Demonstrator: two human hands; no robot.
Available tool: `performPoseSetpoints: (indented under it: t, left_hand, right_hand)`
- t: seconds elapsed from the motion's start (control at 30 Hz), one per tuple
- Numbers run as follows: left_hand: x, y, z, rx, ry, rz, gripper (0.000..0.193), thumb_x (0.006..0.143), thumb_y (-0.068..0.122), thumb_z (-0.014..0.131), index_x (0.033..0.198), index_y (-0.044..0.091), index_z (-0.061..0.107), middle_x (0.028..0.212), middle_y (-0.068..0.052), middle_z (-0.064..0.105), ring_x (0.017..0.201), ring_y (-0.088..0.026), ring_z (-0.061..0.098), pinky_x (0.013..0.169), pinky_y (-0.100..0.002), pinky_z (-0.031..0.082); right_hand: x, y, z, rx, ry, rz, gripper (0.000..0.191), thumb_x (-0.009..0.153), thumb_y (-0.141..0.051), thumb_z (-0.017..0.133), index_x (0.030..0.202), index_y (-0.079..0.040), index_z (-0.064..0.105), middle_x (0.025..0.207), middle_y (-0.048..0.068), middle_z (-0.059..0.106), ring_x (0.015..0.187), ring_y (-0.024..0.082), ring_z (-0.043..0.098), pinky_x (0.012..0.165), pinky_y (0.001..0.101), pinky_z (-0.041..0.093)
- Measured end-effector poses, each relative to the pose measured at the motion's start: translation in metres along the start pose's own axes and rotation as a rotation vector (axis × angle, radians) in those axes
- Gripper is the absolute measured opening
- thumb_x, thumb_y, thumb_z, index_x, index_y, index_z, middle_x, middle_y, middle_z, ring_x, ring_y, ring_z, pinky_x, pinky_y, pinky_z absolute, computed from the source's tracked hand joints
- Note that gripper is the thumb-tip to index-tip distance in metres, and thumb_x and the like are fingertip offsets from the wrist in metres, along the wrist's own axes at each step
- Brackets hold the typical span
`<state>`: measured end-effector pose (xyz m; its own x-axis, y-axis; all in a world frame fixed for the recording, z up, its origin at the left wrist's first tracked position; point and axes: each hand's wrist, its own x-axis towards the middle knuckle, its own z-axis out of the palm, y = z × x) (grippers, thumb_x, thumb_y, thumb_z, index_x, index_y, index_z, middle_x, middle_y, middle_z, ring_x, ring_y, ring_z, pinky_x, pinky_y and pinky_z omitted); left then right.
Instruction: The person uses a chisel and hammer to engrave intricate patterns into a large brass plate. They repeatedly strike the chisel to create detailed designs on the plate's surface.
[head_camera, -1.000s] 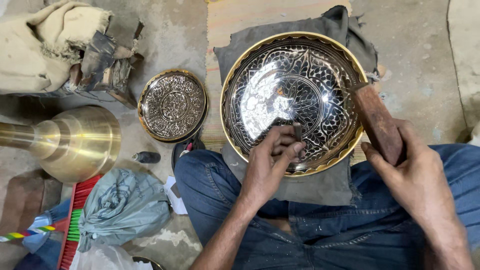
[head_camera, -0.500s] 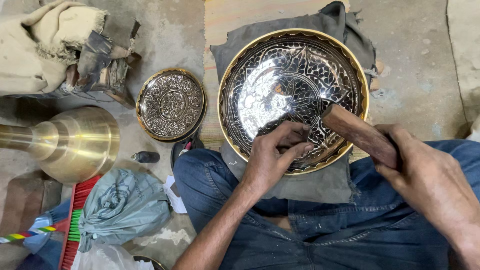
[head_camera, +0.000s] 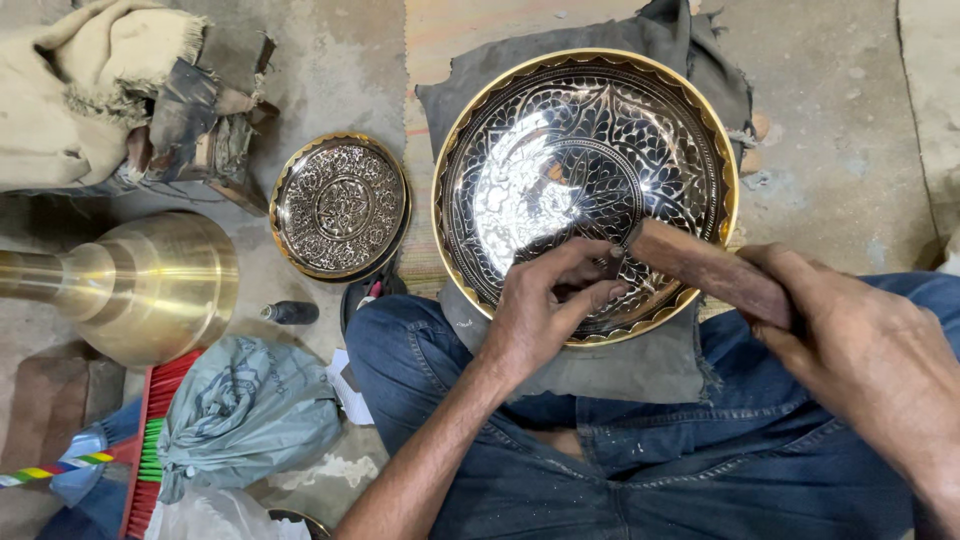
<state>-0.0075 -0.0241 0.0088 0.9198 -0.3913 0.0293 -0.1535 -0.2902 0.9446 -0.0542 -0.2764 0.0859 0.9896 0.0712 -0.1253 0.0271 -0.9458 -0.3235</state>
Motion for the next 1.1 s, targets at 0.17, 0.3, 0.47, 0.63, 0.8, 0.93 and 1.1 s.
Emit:
performPoseSetpoints:
  t: [0.17,0.3,0.47,0.63,0.8,0.93,1.1]
  left_hand:
    - [-0.001,0.000,0.000,0.063,0.033,0.038,0.044,0.094,0.018,0.075,0.135,0.005,0.062,0.103,-0.013,0.079,0.097,-0.021,0.078,0.085,-0.035,0.065]
    - [-0.002,-0.001,-0.001,0.029,0.015,0.022,0.040,0.096,0.017,0.072,0.134,0.005,0.062,0.100,-0.010,0.080,0.095,-0.018,0.079,0.084,-0.033,0.066]
    - [-0.001,-0.001,0.000,0.096,0.017,0.053,0.038,0.097,0.016,0.072,0.132,0.005,0.063,0.099,-0.011,0.079,0.094,-0.019,0.079,0.081,-0.034,0.066]
    - [-0.001,-0.001,0.001,0.078,-0.007,0.005,0.038,0.098,0.017,0.069,0.134,0.006,0.062,0.099,-0.011,0.079,0.097,-0.021,0.079,0.081,-0.035,0.067]
    - [-0.001,-0.001,0.002,0.059,0.014,0.047,0.038,0.099,0.017,0.068,0.135,0.007,0.061,0.105,-0.011,0.080,0.101,-0.020,0.079,0.083,-0.035,0.067]
    - [-0.001,-0.001,0.002,0.090,0.016,0.085,0.037,0.099,0.016,0.069,0.134,0.008,0.062,0.110,-0.010,0.079,0.101,-0.020,0.078,0.084,-0.035,0.067]
    - [-0.002,0.002,0.001,0.119,0.000,0.021,0.037,0.096,0.018,0.072,0.131,0.011,0.065,0.100,-0.010,0.079,0.093,-0.018,0.079,0.078,-0.034,0.066]
  right_hand:
    - [0.004,0.000,0.005,-0.075,-0.108,0.103,0.049,0.084,-0.021,0.075,0.131,-0.020,0.064,0.108,0.009,0.076,0.101,0.033,0.073,0.082,0.0437,0.058]
    - [0.005,-0.005,0.002,-0.069,-0.012,0.061,0.054,0.078,-0.021,0.076,0.131,-0.019,0.065,0.114,0.010,0.075,0.099,0.034,0.072,0.080,0.0440,0.058]
    - [0.010,-0.014,-0.006,-0.148,-0.136,0.183,0.042,0.086,-0.023,0.075,0.127,-0.020,0.066,0.100,0.011,0.077,0.094,0.031,0.075,0.080,0.0425,0.059]
    - [0.011,-0.020,-0.012,-0.161,-0.086,0.197,0.037,0.086,-0.023,0.077,0.123,-0.020,0.070,0.096,0.011,0.077,0.088,0.030,0.076,0.077,0.0418,0.059]
    - [0.013,-0.021,-0.017,-0.175,-0.040,0.189,0.033,0.087,-0.023,0.076,0.120,-0.019,0.071,0.094,0.010,0.077,0.086,0.028,0.076,0.076,0.0404,0.059]
    - [0.013,-0.021,-0.017,-0.161,-0.026,0.216,0.032,0.088,-0.024,0.076,0.119,-0.017,0.070,0.091,0.011,0.076,0.083,0.028,0.076,0.075,0.0400,0.058]
    - [0.012,-0.014,-0.010,-0.047,0.107,0.115,0.038,0.083,-0.019,0.079,0.119,-0.011,0.070,0.088,0.014,0.075,0.076,0.030,0.075,0.070,0.0407,0.058]
